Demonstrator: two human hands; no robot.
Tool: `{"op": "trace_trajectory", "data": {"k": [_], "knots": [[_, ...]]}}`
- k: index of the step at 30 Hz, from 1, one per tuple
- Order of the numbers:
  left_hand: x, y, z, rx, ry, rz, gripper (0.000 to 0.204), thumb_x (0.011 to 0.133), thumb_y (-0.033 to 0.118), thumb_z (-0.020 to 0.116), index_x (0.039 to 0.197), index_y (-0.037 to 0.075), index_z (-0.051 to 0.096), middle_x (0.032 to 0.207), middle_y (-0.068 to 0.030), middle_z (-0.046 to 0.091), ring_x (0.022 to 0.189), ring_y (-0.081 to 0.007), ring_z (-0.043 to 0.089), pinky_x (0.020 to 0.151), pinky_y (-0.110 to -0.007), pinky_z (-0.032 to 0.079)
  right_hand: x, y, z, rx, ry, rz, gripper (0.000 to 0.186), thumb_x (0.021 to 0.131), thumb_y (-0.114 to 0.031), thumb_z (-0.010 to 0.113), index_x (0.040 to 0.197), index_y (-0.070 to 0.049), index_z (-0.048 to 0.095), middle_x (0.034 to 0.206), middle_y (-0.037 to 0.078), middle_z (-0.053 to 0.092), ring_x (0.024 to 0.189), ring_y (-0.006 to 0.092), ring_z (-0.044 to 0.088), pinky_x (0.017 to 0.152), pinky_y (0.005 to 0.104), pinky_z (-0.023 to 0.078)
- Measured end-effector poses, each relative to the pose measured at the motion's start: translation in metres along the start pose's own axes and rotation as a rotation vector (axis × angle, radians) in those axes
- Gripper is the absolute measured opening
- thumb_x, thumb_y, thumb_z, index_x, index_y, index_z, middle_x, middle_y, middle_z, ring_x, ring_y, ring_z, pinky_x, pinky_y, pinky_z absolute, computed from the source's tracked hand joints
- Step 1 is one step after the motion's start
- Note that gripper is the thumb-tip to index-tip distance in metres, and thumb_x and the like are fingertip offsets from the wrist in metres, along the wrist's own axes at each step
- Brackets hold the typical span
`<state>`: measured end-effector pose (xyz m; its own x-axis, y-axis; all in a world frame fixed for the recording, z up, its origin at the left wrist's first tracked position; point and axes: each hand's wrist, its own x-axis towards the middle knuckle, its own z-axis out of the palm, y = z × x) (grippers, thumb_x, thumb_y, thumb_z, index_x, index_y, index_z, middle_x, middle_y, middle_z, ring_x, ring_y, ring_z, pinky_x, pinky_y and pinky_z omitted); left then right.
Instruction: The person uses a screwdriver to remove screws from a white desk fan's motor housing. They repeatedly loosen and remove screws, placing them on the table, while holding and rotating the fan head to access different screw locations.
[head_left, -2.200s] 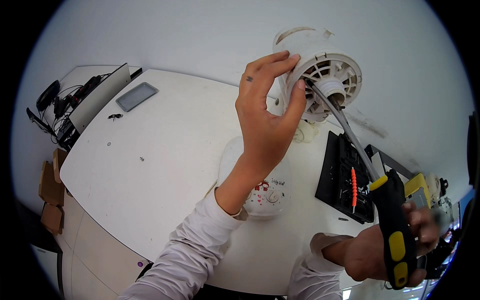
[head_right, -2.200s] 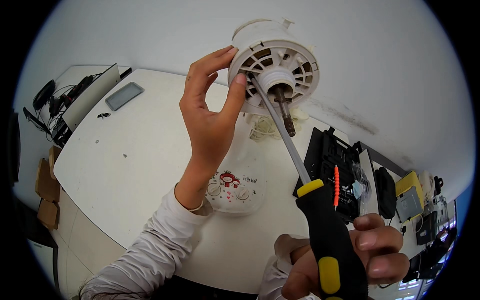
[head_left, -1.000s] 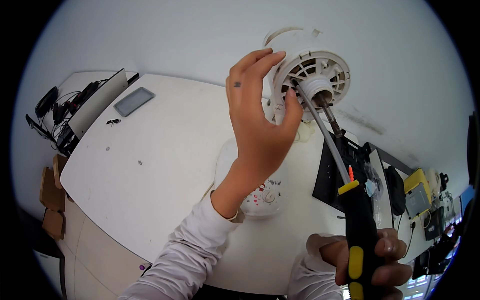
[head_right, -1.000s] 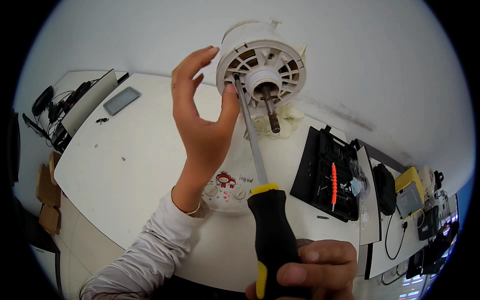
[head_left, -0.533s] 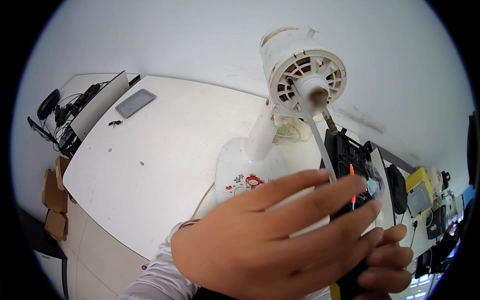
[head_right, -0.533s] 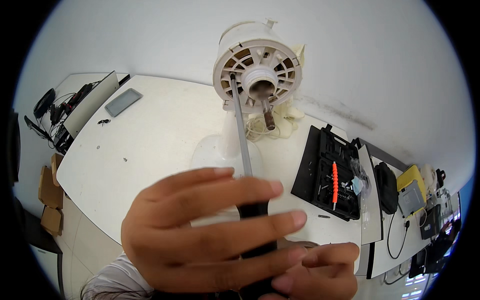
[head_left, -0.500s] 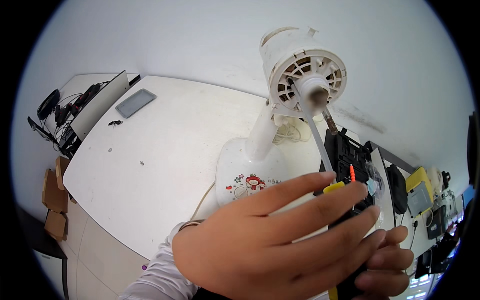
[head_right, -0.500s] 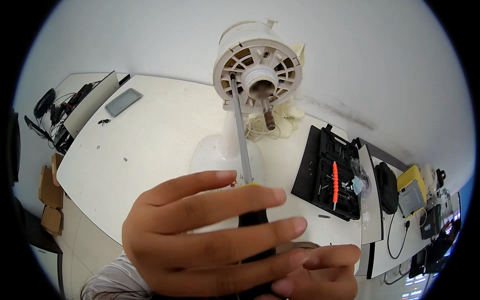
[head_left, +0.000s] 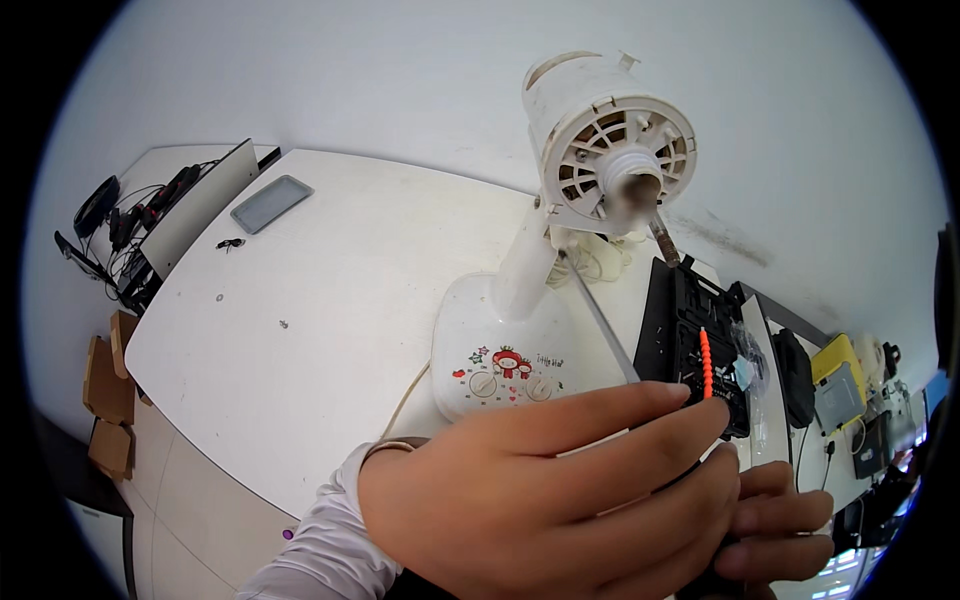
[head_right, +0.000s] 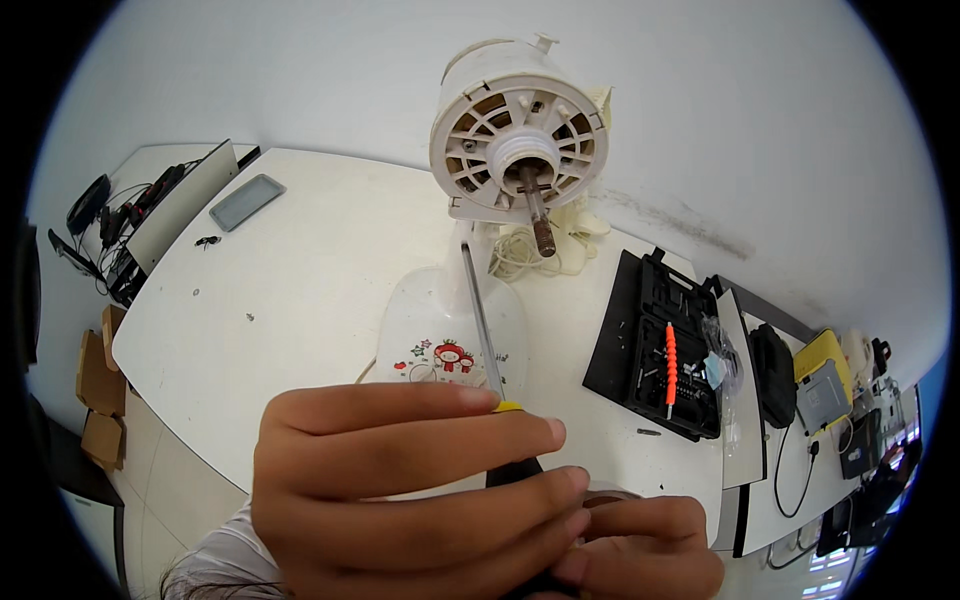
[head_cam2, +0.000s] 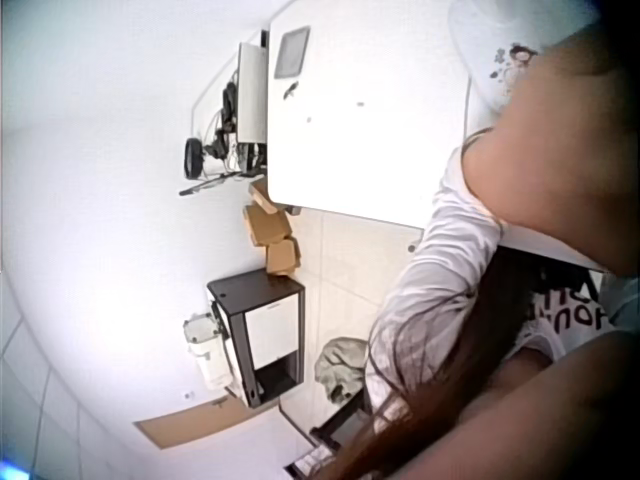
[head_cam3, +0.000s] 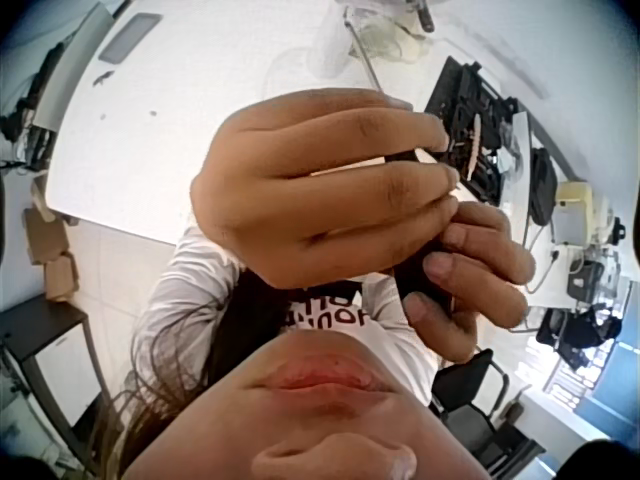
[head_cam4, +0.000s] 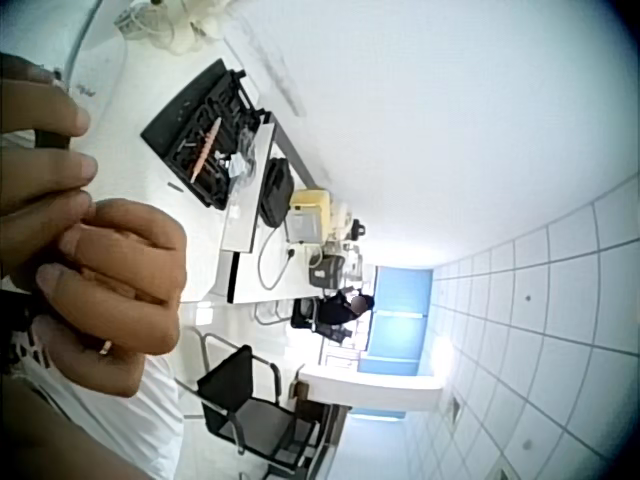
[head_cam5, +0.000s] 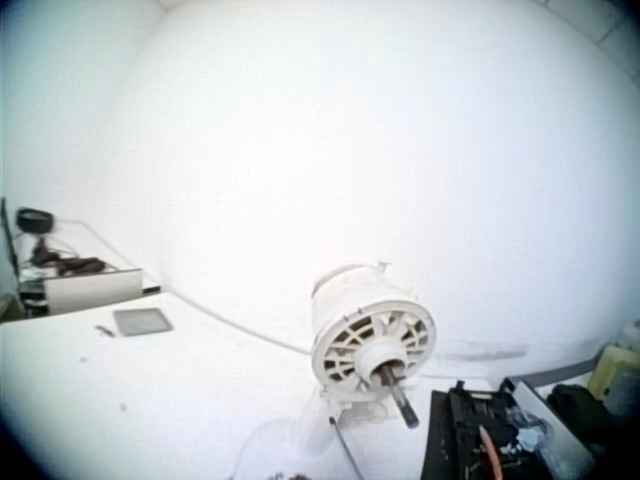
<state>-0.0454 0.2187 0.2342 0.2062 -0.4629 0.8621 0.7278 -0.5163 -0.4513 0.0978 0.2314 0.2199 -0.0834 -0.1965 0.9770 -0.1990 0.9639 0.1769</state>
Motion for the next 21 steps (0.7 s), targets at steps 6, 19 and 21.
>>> {"op": "trace_trajectory", "data": {"k": [6, 19, 21], "knots": [[0.014, 0.028, -0.02, -0.031, -0.288, -0.274, 0.021, 0.065, 0.009, 0.065, 0.086, 0.003, 0.064, 0.09, -0.0096, 0.06, 0.085, -0.0262, 0.062, 0.066, -0.033, 0.055, 0.003, -0.002, -0.019, 0.054, -0.103, -0.044, 0.015, 0.083, -0.022, 0.059, 0.096, -0.019, 0.055, 0.093, 0.005, 0.047, 0.091, 0.0233, 0.048, 0.064, 0.0328, 0.054], [0.034, 0.019, -0.051, 0.064, -0.62, -0.561, 0.021, 0.074, 0.013, 0.071, 0.094, 0.014, 0.064, 0.094, -0.003, 0.063, 0.09, -0.0215, 0.063, 0.072, -0.034, 0.054, -0.008, 0.037, -0.023, 0.152, 0.06, 0.209, 0.034, 0.079, -0.022, 0.07, 0.108, -0.013, 0.056, 0.104, 0.006, 0.05, 0.095, 0.022, 0.052, 0.079, 0.0377, 0.044], [0.027, 0.003, -0.043, 0.012, -0.481, -0.64, 0.029, 0.076, 0.009, 0.068, 0.102, 0.006, 0.057, 0.094, -0.0082, 0.059, 0.082, -0.023, 0.062, 0.07, -0.033, 0.052, -0.005, 0.051, -0.019, -0.249, 0.146, 0.229, 0.024, 0.081, -0.021, 0.066, 0.103, -0.011, 0.064, 0.106, 0.008, 0.051, 0.094, 0.0233, 0.052, 0.077, 0.0356, 0.045]]}}
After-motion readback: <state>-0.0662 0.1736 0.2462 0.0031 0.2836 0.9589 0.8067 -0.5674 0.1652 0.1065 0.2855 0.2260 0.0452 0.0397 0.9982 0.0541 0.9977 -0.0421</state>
